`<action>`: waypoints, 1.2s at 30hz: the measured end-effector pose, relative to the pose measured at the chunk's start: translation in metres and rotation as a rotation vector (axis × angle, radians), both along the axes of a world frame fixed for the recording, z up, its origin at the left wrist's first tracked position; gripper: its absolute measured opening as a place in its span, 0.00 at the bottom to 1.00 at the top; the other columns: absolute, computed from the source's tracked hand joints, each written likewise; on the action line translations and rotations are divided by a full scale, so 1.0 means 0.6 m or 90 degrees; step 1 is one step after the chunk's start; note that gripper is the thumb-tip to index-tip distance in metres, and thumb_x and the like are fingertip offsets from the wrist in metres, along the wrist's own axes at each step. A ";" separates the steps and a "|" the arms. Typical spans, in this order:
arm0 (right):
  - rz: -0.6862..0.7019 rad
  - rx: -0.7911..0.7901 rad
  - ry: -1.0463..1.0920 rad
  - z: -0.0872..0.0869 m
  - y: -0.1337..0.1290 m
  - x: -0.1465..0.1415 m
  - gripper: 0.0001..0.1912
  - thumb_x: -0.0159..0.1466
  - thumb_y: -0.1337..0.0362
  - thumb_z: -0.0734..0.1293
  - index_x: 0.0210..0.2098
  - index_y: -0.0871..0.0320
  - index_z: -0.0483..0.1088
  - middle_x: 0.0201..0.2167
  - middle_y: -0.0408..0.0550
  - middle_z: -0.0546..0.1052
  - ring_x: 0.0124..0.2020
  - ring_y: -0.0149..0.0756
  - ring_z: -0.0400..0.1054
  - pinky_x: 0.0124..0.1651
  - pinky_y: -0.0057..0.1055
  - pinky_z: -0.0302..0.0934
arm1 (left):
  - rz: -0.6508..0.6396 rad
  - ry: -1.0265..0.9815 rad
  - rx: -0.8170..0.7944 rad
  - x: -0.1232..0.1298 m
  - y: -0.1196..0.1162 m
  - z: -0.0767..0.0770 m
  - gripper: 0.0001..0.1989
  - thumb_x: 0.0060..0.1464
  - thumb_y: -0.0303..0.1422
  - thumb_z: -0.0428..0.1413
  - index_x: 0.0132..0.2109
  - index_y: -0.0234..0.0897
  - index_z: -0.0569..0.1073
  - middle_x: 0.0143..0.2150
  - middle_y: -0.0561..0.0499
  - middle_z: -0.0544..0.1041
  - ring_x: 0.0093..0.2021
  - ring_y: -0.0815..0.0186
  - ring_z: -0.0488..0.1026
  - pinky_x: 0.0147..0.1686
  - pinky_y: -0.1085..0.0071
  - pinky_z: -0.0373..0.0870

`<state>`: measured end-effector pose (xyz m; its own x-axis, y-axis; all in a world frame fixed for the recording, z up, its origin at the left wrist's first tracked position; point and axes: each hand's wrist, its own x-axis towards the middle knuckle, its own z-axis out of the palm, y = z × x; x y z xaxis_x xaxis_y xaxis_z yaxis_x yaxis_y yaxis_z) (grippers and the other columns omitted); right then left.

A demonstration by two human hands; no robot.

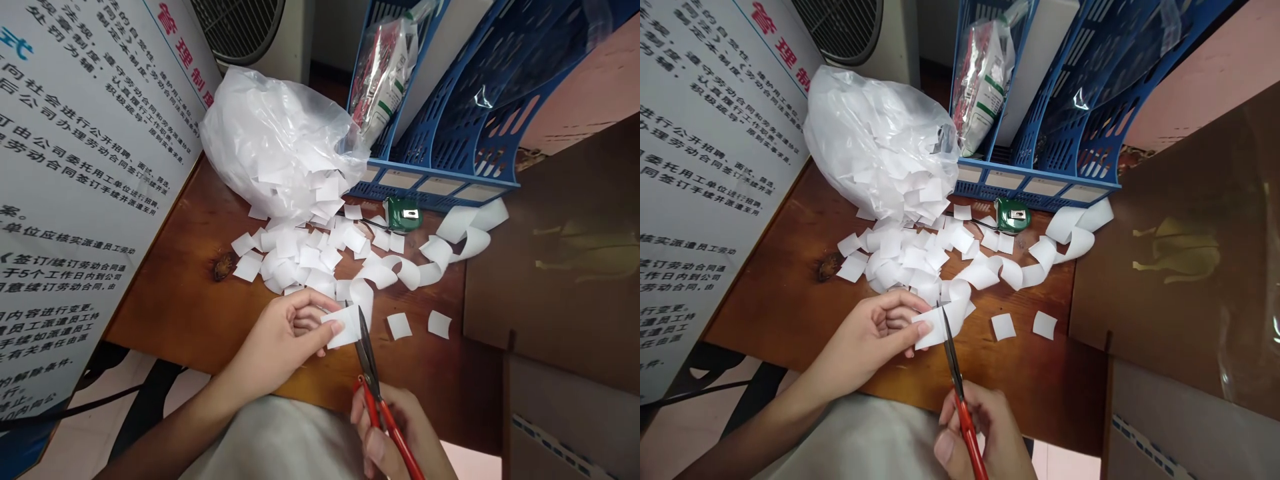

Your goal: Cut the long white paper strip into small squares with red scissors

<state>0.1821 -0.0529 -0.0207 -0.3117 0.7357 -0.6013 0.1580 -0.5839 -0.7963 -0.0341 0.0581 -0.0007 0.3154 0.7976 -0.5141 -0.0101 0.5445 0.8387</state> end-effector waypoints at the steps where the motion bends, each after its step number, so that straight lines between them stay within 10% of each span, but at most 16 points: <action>1: 0.010 0.007 0.001 -0.001 0.003 0.001 0.28 0.63 0.39 0.67 0.40 0.60 0.71 0.29 0.48 0.68 0.30 0.37 0.65 0.34 0.32 0.61 | 0.002 0.002 0.003 0.000 0.000 0.000 0.14 0.59 0.38 0.64 0.47 0.33 0.76 0.33 0.50 0.78 0.27 0.73 0.73 0.30 0.78 0.70; 36: -0.023 -0.018 0.035 -0.018 -0.007 0.004 0.28 0.61 0.38 0.69 0.40 0.59 0.70 0.32 0.50 0.68 0.28 0.34 0.62 0.28 0.28 0.60 | -0.009 0.018 0.030 0.004 0.000 0.006 0.14 0.61 0.40 0.63 0.48 0.35 0.76 0.32 0.50 0.77 0.28 0.72 0.72 0.30 0.78 0.71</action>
<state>0.1845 -0.0572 -0.0316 -0.3178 0.7305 -0.6045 0.0933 -0.6103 -0.7866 -0.0319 0.0584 0.0029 0.3125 0.8171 -0.4845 0.0211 0.5040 0.8635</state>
